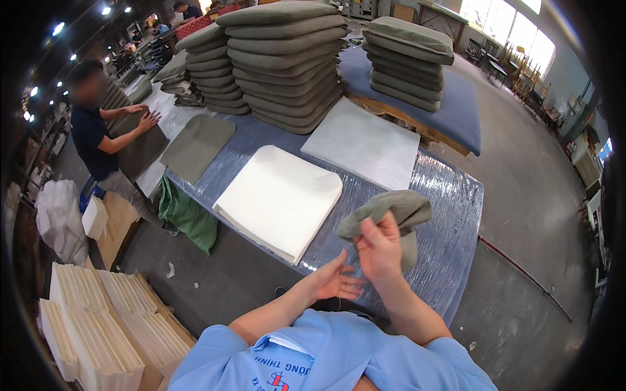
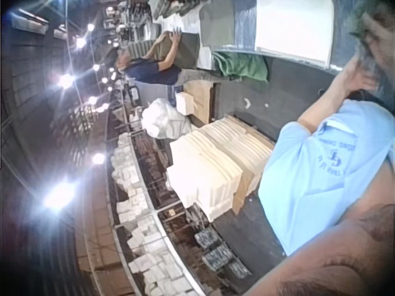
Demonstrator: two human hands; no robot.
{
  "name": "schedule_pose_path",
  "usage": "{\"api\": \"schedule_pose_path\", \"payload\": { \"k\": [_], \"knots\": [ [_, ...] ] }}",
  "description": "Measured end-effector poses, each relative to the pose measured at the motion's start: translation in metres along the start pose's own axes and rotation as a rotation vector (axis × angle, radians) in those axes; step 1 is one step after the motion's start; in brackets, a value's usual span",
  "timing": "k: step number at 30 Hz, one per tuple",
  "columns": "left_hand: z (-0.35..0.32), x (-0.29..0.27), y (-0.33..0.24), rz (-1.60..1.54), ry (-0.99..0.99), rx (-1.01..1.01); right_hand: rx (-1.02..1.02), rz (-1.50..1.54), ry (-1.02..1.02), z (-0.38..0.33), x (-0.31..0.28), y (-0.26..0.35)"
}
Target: The person assembles cushions by inserting white foam into green fabric covers. They retrieve foam pieces, open the fabric covers, insert the foam, and place the finished cushions on a stack. The process is repeated for multiple cushions.
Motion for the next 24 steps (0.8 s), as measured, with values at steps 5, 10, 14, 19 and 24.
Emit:
{"api": "schedule_pose_path", "payload": {
  "k": [5, 10, 14, 19, 24],
  "knots": [
    [0.039, -0.034, -0.038, 0.002, -0.135, 0.316, 0.141, 0.009, -0.001, -0.016, 0.03, -0.023],
    [0.026, -0.111, -0.049, -0.294, -0.522, 0.407, -0.248, 0.107, -0.341, -0.018, -0.09, 0.103],
    [-0.016, -0.132, -0.077, -0.443, -0.502, 0.5, -0.133, -0.107, -0.653, -0.093, -0.208, 0.173],
    [-0.04, -0.015, -0.12, 0.021, -0.346, 0.631, 0.162, -1.341, -0.719, -0.153, -0.237, 0.11],
    [-0.052, 0.044, -0.103, 0.606, -0.166, 0.533, -0.197, -1.433, 0.01, -0.04, -0.043, 0.023]
  ]
}}
Point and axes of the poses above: each hand's wrist, its own z-axis towards the middle knuckle, its own x-axis out of the palm, y = z × x, the point moved 4 cm from there along z, towards the middle knuckle, and after that the axes turned 1 degree about -x, right-handed, at the moved point
